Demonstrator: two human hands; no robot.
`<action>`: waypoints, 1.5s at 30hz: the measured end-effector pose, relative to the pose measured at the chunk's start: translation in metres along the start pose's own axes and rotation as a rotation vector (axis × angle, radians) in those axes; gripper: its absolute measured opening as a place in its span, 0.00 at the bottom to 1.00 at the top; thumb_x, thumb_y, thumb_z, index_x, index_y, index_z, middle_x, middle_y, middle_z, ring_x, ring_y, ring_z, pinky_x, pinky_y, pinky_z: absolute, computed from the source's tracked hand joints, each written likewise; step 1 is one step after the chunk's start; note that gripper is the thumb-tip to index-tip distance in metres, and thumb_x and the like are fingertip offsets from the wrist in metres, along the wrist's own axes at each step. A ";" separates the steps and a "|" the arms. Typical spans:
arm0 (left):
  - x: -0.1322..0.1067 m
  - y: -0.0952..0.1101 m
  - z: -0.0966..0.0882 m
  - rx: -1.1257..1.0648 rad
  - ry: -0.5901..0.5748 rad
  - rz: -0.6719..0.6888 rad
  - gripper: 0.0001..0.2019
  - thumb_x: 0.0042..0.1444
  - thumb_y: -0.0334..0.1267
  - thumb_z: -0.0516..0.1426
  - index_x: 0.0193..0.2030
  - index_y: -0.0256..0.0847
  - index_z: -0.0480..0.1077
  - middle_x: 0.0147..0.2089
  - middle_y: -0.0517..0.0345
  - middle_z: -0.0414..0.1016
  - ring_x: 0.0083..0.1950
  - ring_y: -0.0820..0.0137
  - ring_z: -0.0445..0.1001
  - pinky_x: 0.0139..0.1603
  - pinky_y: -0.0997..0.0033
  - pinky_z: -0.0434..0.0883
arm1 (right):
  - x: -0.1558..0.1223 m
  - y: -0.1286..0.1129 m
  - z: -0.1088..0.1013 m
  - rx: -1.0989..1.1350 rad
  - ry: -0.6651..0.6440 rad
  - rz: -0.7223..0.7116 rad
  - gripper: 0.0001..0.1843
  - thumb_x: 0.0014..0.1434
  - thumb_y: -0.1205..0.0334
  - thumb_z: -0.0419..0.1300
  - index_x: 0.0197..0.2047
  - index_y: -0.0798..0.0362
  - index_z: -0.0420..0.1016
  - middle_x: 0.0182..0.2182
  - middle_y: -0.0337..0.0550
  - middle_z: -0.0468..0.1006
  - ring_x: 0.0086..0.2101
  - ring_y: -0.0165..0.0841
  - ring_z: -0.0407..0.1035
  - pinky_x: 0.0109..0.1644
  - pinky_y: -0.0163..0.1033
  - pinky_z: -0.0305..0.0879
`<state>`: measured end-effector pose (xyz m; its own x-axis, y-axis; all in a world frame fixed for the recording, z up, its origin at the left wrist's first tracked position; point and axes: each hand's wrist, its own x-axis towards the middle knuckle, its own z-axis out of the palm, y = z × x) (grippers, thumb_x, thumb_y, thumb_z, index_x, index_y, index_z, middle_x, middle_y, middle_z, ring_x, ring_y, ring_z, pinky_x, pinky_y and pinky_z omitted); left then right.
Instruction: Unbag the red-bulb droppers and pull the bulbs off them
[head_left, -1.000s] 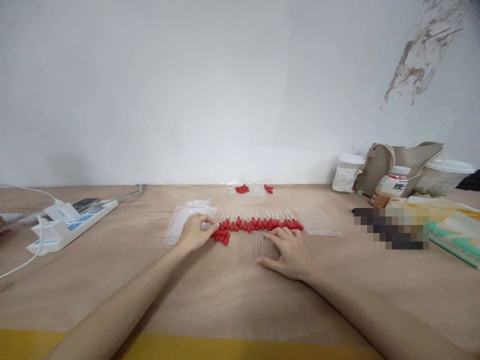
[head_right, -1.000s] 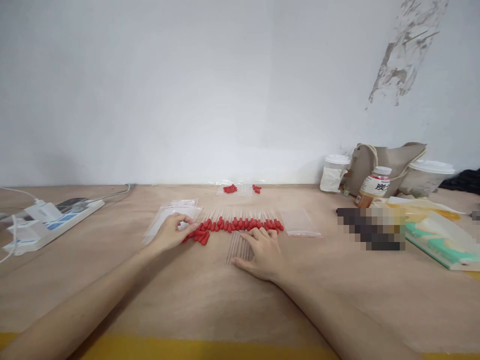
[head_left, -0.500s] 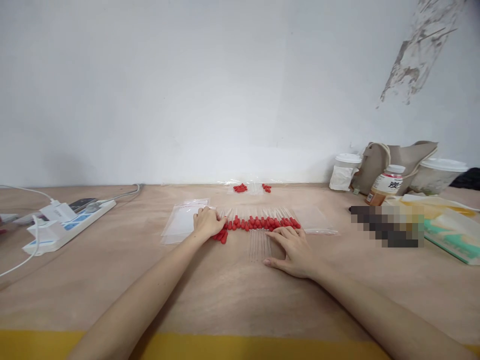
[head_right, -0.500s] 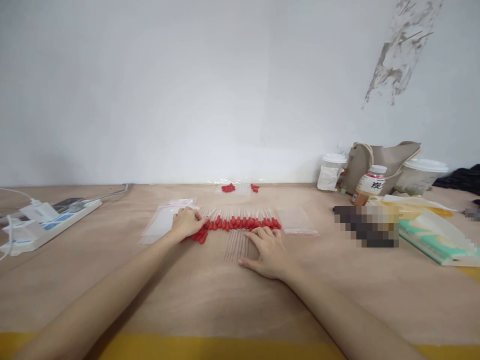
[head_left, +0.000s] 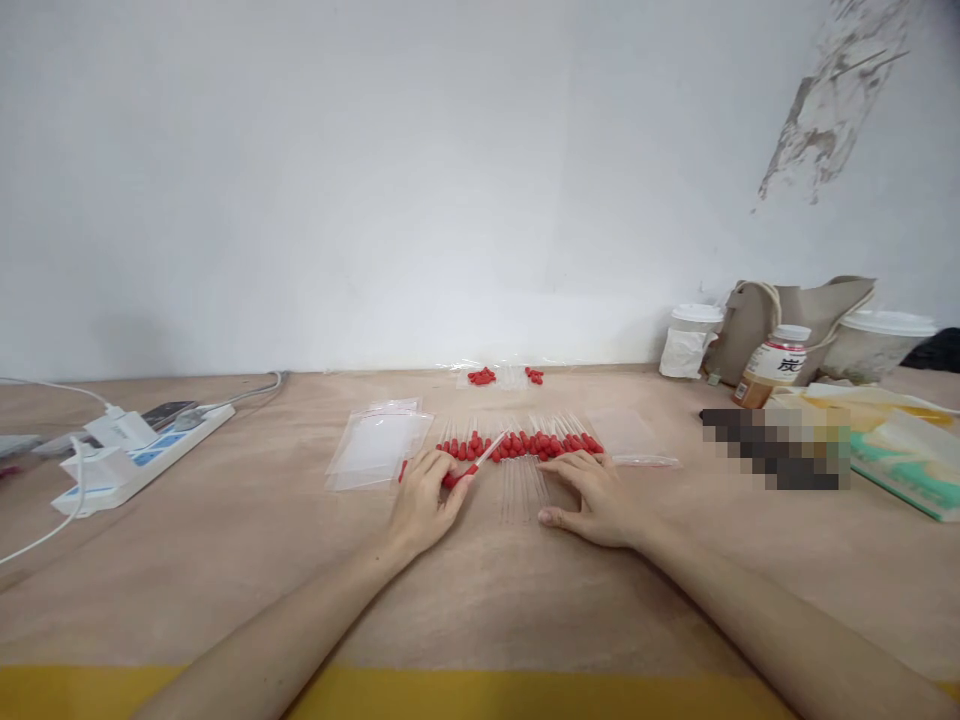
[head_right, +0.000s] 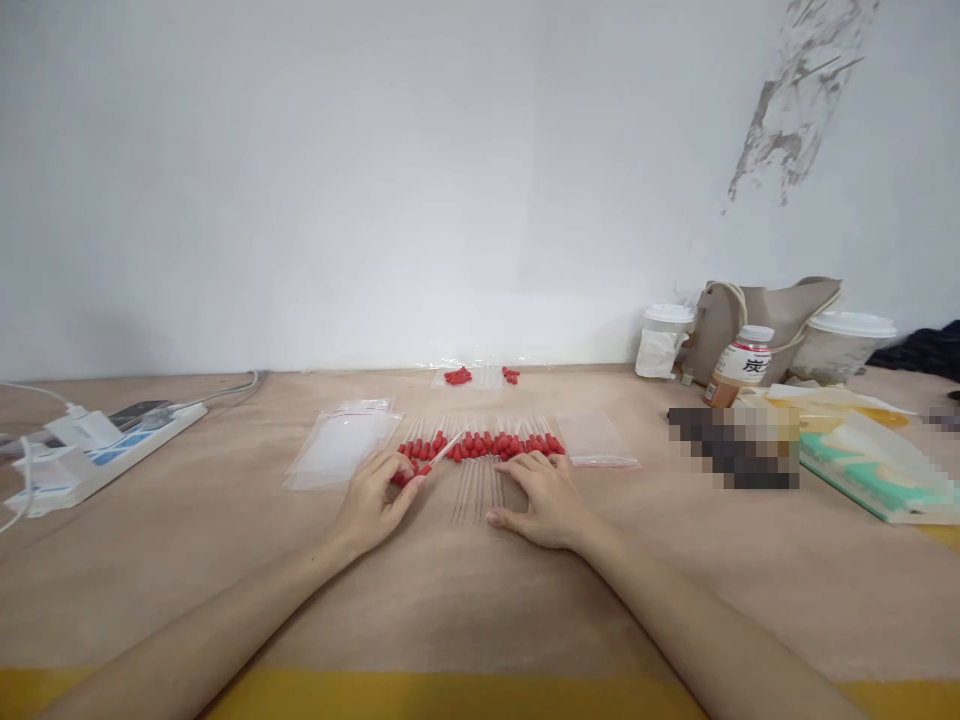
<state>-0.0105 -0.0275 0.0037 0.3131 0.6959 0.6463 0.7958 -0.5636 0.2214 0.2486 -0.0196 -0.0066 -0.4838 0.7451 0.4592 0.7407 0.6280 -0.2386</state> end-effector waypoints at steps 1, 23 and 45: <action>-0.002 0.001 0.001 0.010 -0.024 0.020 0.08 0.56 0.38 0.50 0.28 0.39 0.63 0.30 0.58 0.67 0.35 0.68 0.64 0.37 0.67 0.61 | 0.001 0.000 0.000 0.030 0.057 0.017 0.25 0.51 0.43 0.54 0.47 0.49 0.66 0.43 0.45 0.71 0.43 0.37 0.63 0.47 0.46 0.54; -0.009 0.007 0.008 0.073 -0.076 0.356 0.09 0.59 0.40 0.51 0.35 0.40 0.69 0.29 0.59 0.73 0.33 0.70 0.65 0.40 0.66 0.56 | 0.011 -0.023 0.028 -0.020 0.251 -0.322 0.11 0.60 0.63 0.50 0.32 0.52 0.72 0.22 0.37 0.70 0.29 0.28 0.57 0.43 0.41 0.45; -0.009 -0.011 -0.006 0.220 -0.058 0.518 0.11 0.60 0.32 0.47 0.28 0.40 0.67 0.24 0.60 0.69 0.30 0.72 0.64 0.37 0.67 0.57 | 0.000 -0.011 0.019 0.002 0.257 -0.297 0.14 0.58 0.61 0.51 0.25 0.52 0.72 0.17 0.36 0.68 0.28 0.28 0.58 0.45 0.43 0.47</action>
<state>-0.0258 -0.0301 0.0001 0.7145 0.3801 0.5873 0.6181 -0.7362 -0.2756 0.2314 -0.0221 -0.0202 -0.5443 0.4509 0.7074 0.5853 0.8083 -0.0648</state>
